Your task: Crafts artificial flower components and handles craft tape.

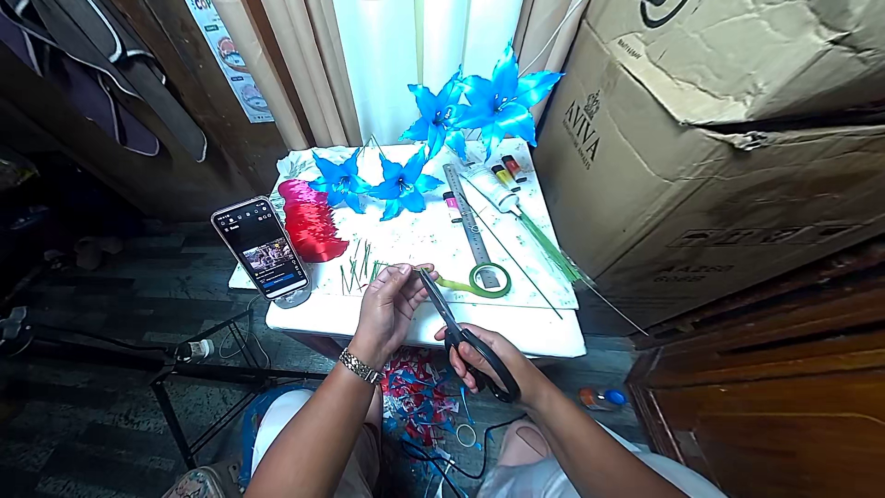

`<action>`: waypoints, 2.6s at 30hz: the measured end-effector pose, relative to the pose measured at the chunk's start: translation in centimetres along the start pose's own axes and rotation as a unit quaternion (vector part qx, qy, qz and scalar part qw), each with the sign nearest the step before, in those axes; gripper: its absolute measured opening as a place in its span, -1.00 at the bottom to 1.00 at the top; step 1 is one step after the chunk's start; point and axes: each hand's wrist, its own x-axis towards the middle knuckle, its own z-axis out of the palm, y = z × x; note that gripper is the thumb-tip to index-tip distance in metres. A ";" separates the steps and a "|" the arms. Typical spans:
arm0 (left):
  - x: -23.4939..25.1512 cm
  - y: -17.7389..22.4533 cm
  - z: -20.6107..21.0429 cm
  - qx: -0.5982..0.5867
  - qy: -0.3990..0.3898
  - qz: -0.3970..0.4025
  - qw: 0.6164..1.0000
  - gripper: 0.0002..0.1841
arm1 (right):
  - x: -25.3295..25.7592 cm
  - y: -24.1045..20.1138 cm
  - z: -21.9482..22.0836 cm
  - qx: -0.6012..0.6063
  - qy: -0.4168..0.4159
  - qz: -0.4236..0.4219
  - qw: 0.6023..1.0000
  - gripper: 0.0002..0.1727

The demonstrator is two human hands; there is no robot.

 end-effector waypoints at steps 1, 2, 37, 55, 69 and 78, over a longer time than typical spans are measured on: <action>0.0 -0.1 0.0 0.001 -0.004 -0.002 1.000 -0.75 | 0.0 0.0 0.0 0.002 0.000 -0.004 1.000 -0.31; 0.0 -0.1 0.0 0.001 -0.006 -0.004 1.000 -0.75 | 0.0 0.0 0.0 0.000 0.004 -0.006 1.000 -0.32; 0.1 -0.2 -0.1 0.116 -0.002 0.006 0.993 -0.85 | -1.6 -4.4 -3.1 -0.393 0.335 -0.034 0.856 -0.37; -0.8 -1.1 1.3 0.327 -0.160 -0.089 0.927 -0.89 | 0.3 -2.6 -3.0 -0.492 0.248 -0.199 0.810 -0.68; -0.9 0.4 -0.3 0.262 -0.152 -0.060 0.951 -0.85 | 3.2 -1.1 -1.3 -0.420 0.191 -0.234 0.856 -0.82; -0.5 1.7 -1.0 0.378 -0.108 -0.016 0.919 -0.91 | 3.1 -0.5 -1.9 -0.433 0.201 -0.244 0.844 -0.79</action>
